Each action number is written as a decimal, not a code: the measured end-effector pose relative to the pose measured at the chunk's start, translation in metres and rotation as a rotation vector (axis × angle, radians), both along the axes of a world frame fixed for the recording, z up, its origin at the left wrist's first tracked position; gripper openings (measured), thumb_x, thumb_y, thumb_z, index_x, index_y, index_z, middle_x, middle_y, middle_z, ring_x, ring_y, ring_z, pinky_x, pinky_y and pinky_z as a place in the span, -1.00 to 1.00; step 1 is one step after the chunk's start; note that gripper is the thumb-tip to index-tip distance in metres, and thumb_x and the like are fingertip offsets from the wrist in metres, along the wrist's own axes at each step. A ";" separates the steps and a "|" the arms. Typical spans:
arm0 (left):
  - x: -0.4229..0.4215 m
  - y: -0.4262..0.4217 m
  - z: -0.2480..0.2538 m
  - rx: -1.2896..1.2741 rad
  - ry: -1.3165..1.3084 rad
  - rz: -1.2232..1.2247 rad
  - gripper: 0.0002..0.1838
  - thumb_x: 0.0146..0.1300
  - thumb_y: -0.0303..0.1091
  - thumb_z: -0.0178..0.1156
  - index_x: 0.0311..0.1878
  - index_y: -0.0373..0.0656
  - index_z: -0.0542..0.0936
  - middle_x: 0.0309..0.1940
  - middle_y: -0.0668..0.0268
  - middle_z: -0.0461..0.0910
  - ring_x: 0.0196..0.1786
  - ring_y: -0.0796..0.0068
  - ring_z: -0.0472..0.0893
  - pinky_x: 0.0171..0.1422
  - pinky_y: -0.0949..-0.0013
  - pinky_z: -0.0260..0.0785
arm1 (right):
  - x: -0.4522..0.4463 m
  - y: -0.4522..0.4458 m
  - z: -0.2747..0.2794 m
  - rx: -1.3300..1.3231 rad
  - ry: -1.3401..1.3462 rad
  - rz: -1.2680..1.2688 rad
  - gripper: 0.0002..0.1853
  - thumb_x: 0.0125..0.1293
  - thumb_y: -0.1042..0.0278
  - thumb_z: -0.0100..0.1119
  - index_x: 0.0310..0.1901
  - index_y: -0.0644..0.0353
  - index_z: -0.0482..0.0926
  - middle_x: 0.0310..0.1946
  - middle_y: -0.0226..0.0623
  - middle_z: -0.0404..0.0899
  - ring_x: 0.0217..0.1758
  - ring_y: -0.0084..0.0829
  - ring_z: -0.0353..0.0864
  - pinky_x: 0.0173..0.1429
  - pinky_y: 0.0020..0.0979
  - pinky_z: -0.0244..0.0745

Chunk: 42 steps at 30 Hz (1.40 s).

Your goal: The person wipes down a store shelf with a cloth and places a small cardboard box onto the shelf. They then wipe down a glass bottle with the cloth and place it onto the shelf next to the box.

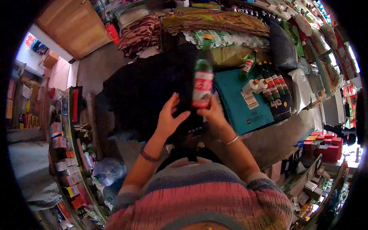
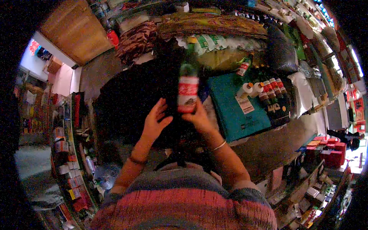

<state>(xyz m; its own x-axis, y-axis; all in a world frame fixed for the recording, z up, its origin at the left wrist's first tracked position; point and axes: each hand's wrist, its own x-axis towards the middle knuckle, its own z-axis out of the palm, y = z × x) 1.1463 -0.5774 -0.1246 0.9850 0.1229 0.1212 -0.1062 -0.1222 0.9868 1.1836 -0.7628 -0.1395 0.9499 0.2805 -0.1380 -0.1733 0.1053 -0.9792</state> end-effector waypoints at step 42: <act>-0.061 0.103 -0.070 -0.704 0.161 -0.047 -0.15 0.14 -0.21 0.26 0.42 -0.13 0.02 0.36 0.12 0.13 0.31 0.34 0.28 0.37 0.21 0.14 | -0.047 0.131 0.145 -0.571 -1.016 0.060 -0.54 0.04 0.31 0.25 -0.02 0.34 0.44 -0.05 -0.08 0.33 -0.05 -0.04 0.40 -0.05 -0.18 0.45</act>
